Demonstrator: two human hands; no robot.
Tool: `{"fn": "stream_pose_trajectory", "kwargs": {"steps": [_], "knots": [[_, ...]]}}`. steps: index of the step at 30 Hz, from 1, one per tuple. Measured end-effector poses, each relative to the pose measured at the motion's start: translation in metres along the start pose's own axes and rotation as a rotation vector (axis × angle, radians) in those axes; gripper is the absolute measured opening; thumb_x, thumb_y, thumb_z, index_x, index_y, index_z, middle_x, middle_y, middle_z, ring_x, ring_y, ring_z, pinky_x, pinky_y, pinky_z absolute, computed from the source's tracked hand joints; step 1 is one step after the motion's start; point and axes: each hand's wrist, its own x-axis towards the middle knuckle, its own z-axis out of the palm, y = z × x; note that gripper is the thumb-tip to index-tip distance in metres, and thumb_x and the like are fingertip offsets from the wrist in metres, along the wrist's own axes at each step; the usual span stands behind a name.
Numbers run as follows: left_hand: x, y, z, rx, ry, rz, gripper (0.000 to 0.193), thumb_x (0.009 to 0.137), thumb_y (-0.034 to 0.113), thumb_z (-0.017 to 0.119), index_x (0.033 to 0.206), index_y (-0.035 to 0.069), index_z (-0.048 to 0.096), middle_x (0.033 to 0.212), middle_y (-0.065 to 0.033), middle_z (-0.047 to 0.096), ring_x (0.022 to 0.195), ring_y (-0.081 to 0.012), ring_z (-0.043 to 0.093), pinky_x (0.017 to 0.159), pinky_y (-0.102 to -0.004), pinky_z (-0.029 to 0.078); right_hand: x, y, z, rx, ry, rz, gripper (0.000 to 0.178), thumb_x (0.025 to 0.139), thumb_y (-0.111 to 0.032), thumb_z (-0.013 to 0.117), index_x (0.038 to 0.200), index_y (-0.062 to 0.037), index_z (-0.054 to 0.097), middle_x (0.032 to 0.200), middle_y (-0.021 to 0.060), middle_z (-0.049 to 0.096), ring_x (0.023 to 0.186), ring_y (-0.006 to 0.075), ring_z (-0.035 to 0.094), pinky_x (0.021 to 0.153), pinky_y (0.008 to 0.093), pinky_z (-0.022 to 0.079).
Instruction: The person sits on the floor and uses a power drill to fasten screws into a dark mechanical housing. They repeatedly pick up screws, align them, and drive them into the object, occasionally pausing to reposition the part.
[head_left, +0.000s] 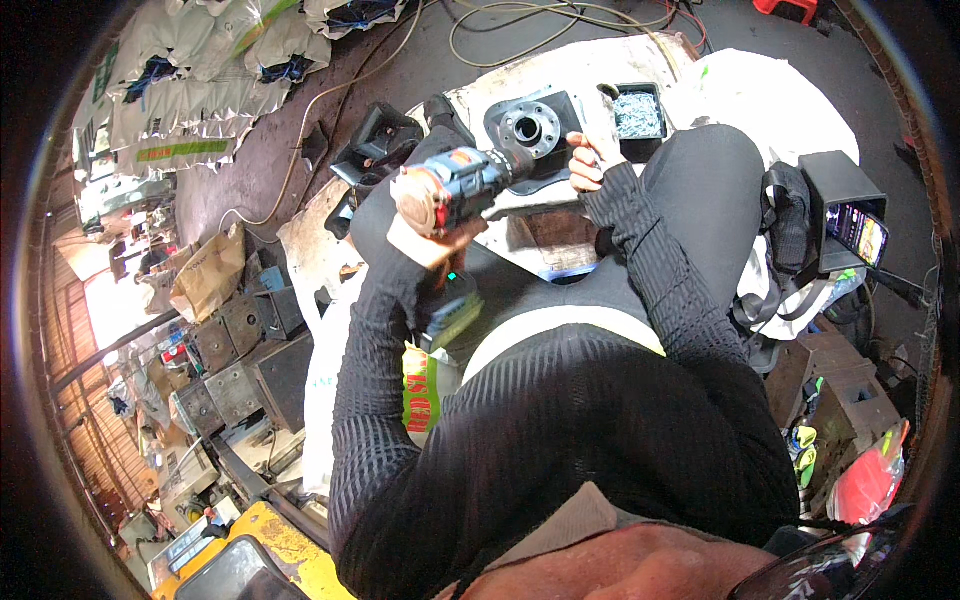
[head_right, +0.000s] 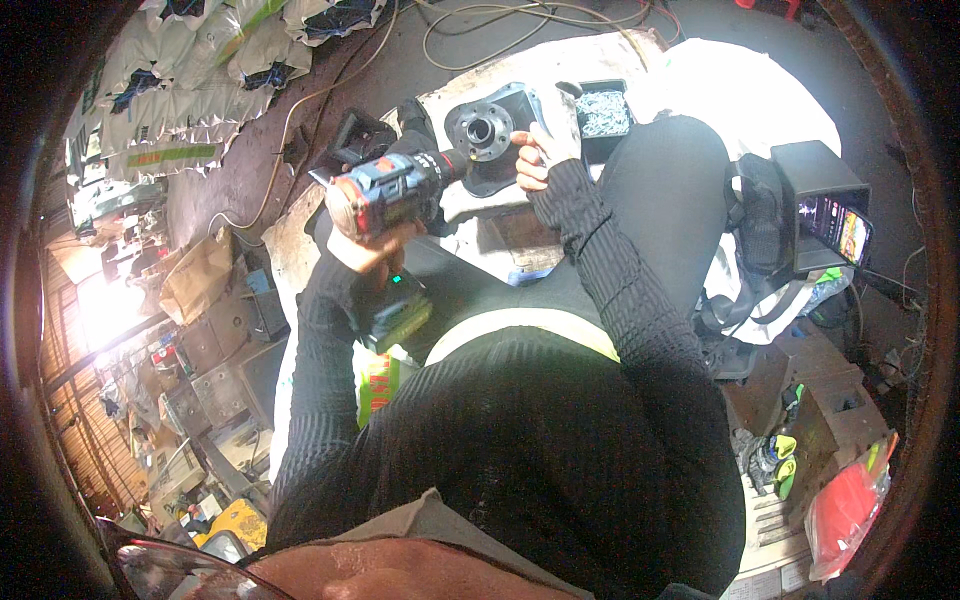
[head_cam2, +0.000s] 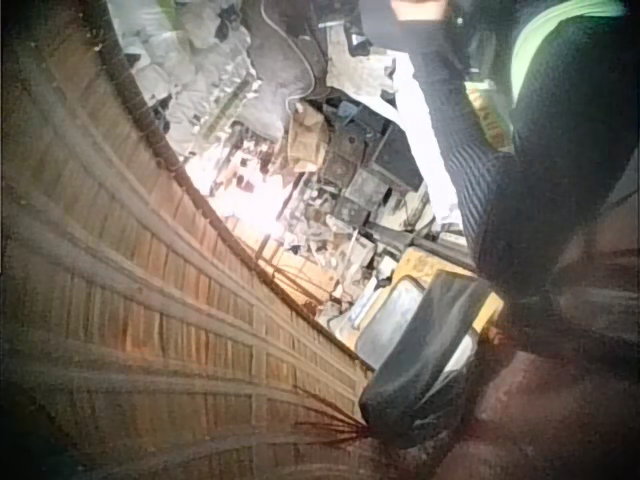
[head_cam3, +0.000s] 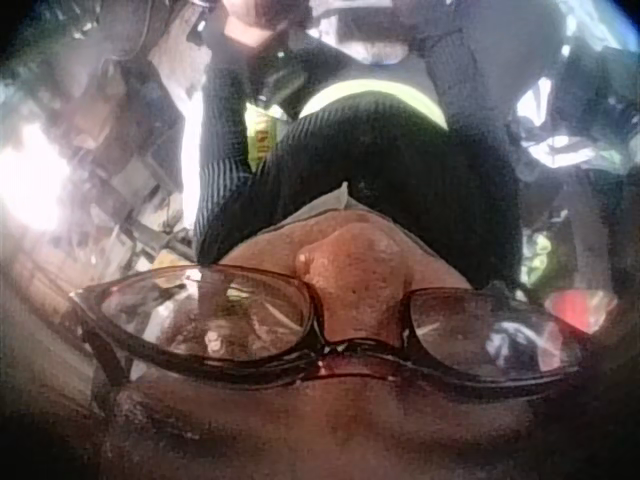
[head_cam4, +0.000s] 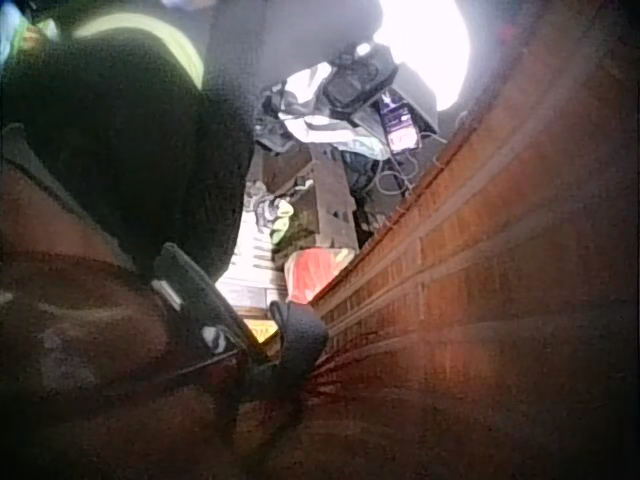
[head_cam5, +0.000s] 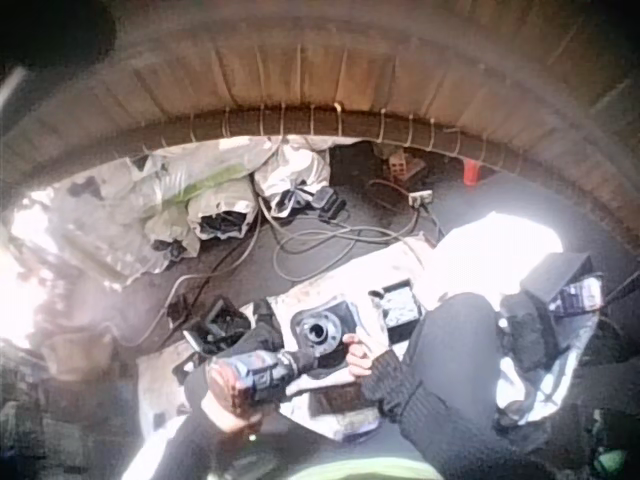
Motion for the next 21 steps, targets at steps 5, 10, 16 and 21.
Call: {"fn": "stream_pose_trajectory", "kwargs": {"steps": [5,10,16,21], "knots": [[-0.026,0.009,0.009,-0.227,-0.098,-0.158,0.042,0.068,0.014,0.069,0.106,0.004,0.054,0.087,-0.0098,0.060,0.070,-0.0193,0.060,0.062,-0.0299,0.050,-0.002,0.008,0.023,0.101,-0.139,-0.002,0.030,0.092,-0.026,0.040,0.097,0.0014,0.051,0.059,-0.0008,0.042,0.038,0.0060,0.032,0.034,0.0196,0.026],[-0.020,0.033,0.005,-0.596,-0.063,-0.358,0.034,0.070,0.012,0.065,0.101,0.002,0.054,0.068,-0.0062,0.059,0.043,-0.0118,0.054,0.039,-0.0259,0.045,-0.004,0.010,0.026,-0.052,-0.144,-0.013,0.029,0.093,-0.024,0.039,0.108,-0.0009,0.049,0.071,-0.0027,0.049,0.041,0.0029,0.030,0.037,0.0166,0.025],[-0.011,0.020,0.005,-0.254,-0.084,-0.080,0.036,0.070,0.012,0.066,0.103,0.002,0.054,0.072,-0.0066,0.060,0.048,-0.0138,0.056,0.045,-0.0259,0.047,-0.010,0.011,0.046,-0.259,-0.047,-0.077,0.036,0.093,-0.023,0.034,0.122,-0.0032,0.041,0.108,0.0043,0.054,0.042,0.0009,0.027,0.037,0.0149,0.024],[-0.019,0.000,0.002,-0.107,-0.085,-0.042,0.035,0.067,0.010,0.067,0.099,0.002,0.055,0.079,-0.0070,0.060,0.066,-0.0187,0.060,0.058,-0.0302,0.049,-0.005,0.013,0.044,-0.584,0.015,0.017,0.032,0.093,-0.024,0.036,0.113,-0.0028,0.048,0.082,0.0020,0.055,0.040,0.0027,0.028,0.037,0.0172,0.023]]}}
